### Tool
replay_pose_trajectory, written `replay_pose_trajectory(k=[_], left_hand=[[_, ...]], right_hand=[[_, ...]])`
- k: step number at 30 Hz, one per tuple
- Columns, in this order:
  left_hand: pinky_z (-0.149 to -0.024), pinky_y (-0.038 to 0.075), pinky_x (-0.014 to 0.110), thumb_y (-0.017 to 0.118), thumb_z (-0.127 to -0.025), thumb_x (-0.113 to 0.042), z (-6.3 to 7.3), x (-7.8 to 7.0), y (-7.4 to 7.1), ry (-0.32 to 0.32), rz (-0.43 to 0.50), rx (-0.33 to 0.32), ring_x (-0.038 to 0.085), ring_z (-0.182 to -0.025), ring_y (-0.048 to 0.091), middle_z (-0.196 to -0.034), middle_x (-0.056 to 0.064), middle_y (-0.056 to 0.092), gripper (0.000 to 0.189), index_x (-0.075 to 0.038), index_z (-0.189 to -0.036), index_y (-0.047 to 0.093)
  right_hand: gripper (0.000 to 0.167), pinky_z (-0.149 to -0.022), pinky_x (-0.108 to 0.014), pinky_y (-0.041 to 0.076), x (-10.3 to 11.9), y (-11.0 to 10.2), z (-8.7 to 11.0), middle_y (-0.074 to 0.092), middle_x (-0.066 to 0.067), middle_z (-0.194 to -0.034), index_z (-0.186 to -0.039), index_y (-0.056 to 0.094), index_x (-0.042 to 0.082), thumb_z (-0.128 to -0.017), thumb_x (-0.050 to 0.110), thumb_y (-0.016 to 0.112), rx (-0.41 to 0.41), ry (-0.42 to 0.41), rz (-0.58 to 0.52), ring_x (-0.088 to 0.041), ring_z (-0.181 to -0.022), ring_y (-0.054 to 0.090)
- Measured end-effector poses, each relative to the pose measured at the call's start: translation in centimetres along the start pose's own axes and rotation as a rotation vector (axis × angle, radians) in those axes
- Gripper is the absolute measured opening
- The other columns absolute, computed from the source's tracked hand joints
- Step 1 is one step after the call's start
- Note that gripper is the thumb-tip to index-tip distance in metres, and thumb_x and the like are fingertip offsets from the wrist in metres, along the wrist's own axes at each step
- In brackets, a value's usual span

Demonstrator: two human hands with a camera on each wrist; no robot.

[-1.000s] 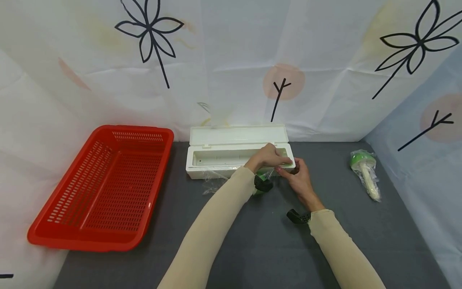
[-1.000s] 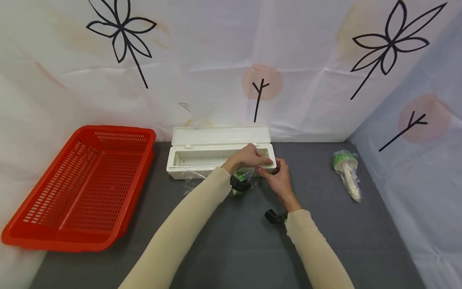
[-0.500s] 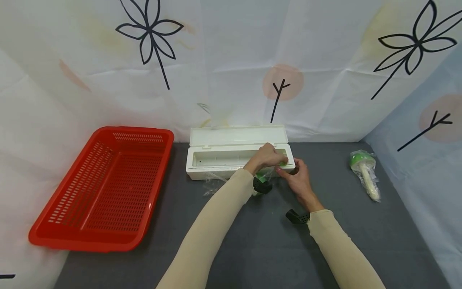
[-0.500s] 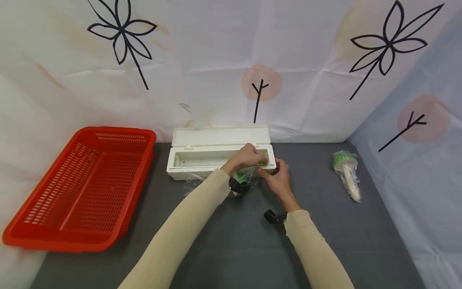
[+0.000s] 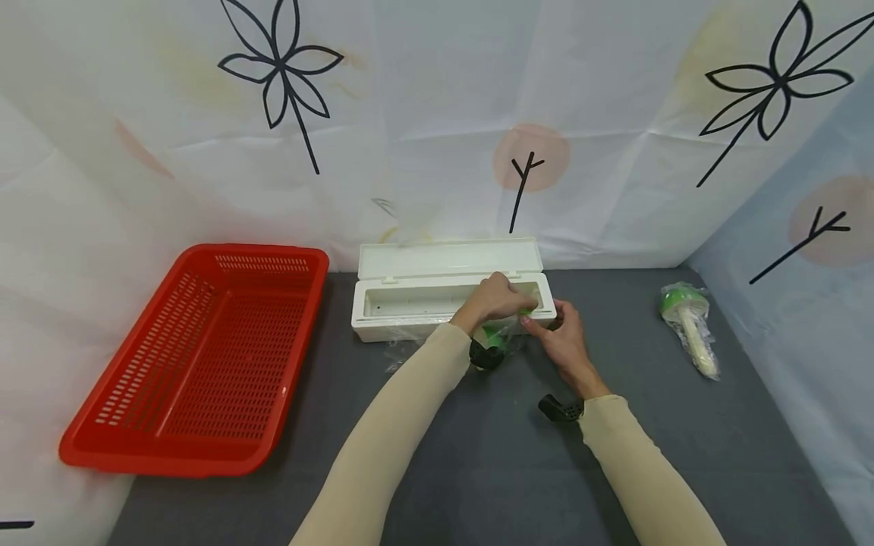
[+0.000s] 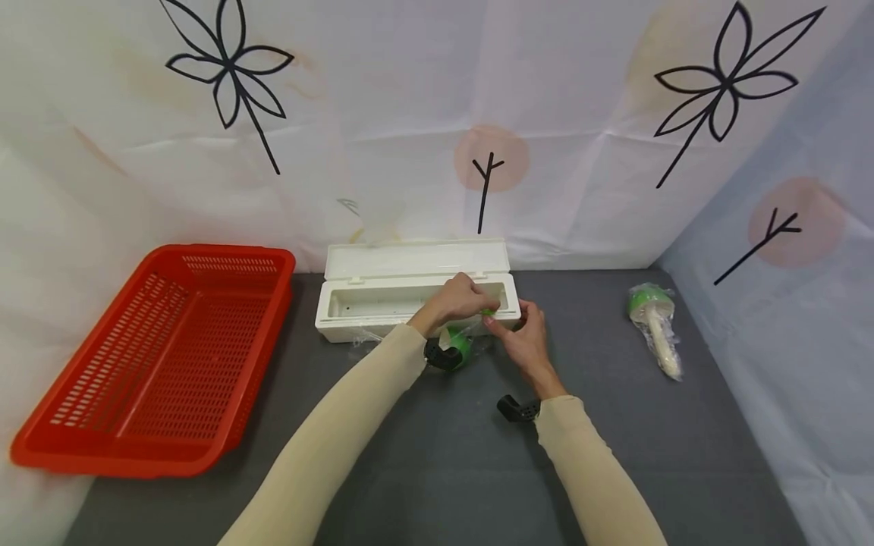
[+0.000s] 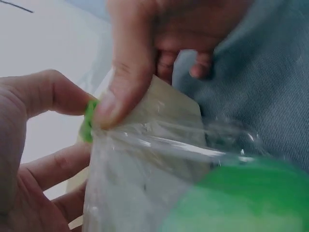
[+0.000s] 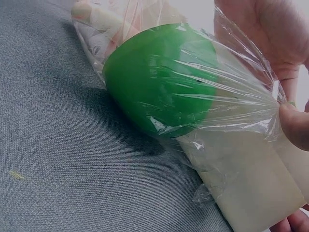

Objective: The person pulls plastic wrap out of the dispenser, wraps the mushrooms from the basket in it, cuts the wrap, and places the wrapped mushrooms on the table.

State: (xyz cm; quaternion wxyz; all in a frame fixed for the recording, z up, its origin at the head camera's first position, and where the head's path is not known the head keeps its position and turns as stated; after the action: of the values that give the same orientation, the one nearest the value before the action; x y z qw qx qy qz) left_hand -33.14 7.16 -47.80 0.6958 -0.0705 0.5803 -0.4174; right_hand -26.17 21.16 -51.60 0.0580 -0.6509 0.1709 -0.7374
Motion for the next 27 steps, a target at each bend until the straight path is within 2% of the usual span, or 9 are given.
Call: replay_pose_trajectory(k=[3,6,10,16,21,27], left_hand=[[-0.047,0.027,0.028,0.07,-0.09,-0.035,0.2,0.2,-0.2,-0.005,-0.017,-0.002,0.011,-0.045,0.023,-0.046,-0.007,0.027,0.056,-0.018,-0.044,0.043],[-0.047,0.027,0.027,0.071,-0.09,-0.031,0.3,0.6,-0.5,-0.012,0.022,-0.012,0.011,-0.046,0.025,-0.046,-0.007,0.029,0.054,-0.017,-0.044,0.047],[-0.048,0.027,0.027,0.07,-0.089,-0.028,0.7,1.2,-1.1,-0.004,0.064,0.014,0.011,-0.046,0.026,-0.046,-0.007,0.029,0.05,-0.015,-0.045,0.05],[-0.05,0.023,0.03,0.066,-0.089,-0.024,1.9,2.9,-2.5,0.026,0.091,0.045,0.012,-0.049,0.013,-0.048,-0.006,0.023,0.051,-0.017,-0.045,0.04],[-0.052,0.023,0.031,0.065,-0.09,-0.02,3.4,4.7,-4.2,0.089,0.107,0.055,0.012,-0.051,0.012,-0.049,-0.006,0.022,0.051,-0.02,-0.047,0.038],[-0.055,0.027,0.03,0.066,-0.092,-0.018,5.2,6.4,-5.9,0.142,0.095,0.021,0.013,-0.052,0.014,-0.051,-0.002,0.033,0.041,-0.004,-0.054,0.054]], right_hand=[[0.062,-0.083,-0.032,0.039,0.0,0.2,0.0,0.048,-0.022,-0.129,-0.14,0.044,-0.007,-0.092,0.014,0.076,0.001,0.004,0.003,-0.032,-0.109,0.05],[0.063,-0.083,-0.032,0.039,0.1,0.3,0.0,0.047,-0.023,-0.129,-0.141,0.043,-0.008,-0.092,0.015,0.076,0.005,0.004,0.006,-0.033,-0.109,0.05],[0.066,-0.085,-0.032,0.038,0.2,0.4,0.1,0.044,-0.024,-0.132,-0.143,0.04,-0.009,-0.093,0.017,0.074,0.003,0.015,0.002,-0.033,-0.112,0.048],[0.068,-0.088,-0.035,0.039,0.0,0.2,0.2,0.043,-0.026,-0.135,-0.145,0.038,-0.008,-0.094,0.02,0.074,0.026,0.014,-0.016,-0.035,-0.115,0.048],[0.068,-0.091,-0.038,0.038,-0.3,0.0,0.2,0.04,-0.026,-0.135,-0.144,0.037,-0.007,-0.095,0.021,0.074,0.024,0.025,-0.018,-0.036,-0.117,0.046],[0.068,-0.091,-0.042,0.039,-0.2,0.1,0.3,0.043,-0.026,-0.132,-0.145,0.037,-0.007,-0.096,0.021,0.073,0.044,0.012,-0.008,-0.037,-0.115,0.047]])
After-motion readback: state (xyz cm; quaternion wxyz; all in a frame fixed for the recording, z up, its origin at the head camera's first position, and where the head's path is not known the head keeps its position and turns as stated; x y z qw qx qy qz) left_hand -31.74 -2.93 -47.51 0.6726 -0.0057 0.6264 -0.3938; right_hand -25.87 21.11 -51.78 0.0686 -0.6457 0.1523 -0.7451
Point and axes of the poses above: each hand's wrist, its own z-axis away from the middle knuckle, its own y-axis out of the palm, x = y × z, the point moved 5 cm from there along -z, towards the middle knuckle
